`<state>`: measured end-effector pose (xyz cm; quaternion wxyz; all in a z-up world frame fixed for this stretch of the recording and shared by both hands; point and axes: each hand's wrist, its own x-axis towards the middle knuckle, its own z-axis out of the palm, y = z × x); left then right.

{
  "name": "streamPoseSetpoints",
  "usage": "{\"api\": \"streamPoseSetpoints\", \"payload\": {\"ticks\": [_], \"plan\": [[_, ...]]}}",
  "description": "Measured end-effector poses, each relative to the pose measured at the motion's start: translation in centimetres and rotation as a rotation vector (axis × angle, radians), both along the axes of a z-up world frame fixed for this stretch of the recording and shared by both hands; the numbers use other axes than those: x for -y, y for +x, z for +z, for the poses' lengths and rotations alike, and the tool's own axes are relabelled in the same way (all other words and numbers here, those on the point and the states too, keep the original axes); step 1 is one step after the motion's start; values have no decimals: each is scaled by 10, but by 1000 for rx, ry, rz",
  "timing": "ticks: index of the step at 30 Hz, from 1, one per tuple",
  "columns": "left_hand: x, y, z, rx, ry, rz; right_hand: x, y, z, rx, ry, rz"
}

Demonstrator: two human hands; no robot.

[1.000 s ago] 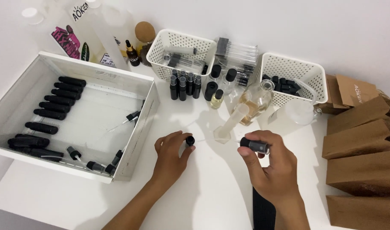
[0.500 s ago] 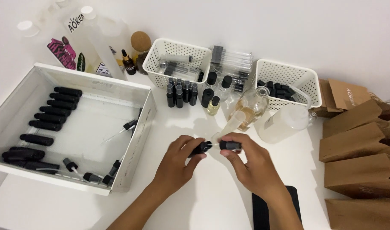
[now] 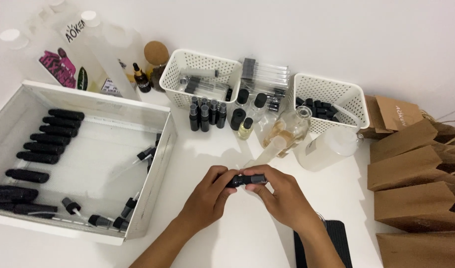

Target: The person uses a pipette to transfer a clear liquid from a large bottle into a small glass beaker. They then pour the liquid from the beaker into a small black dropper bottle and secure the cap. The filled bottle is placed into a white storage box alongside other similar bottles.

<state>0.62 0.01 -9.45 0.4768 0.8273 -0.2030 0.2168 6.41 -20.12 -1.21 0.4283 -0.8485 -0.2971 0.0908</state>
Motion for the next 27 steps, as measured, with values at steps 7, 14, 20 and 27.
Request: {"api": "streamPoseSetpoints", "payload": {"ticks": [7, 14, 20, 27], "plan": [[-5, -7, -20, -43, -16, 35, -11, 0, -25, 116, 49, 44], [-3, -8, -23, -27, -1, 35, -22, -7, -32, 96, -53, -57], [12, -20, -27, -22, -84, 24, -31, -16, -62, 266, -124, -339], [17, -22, -40, 1, -202, 173, -31, -26, -68, 41, -324, -316]]}}
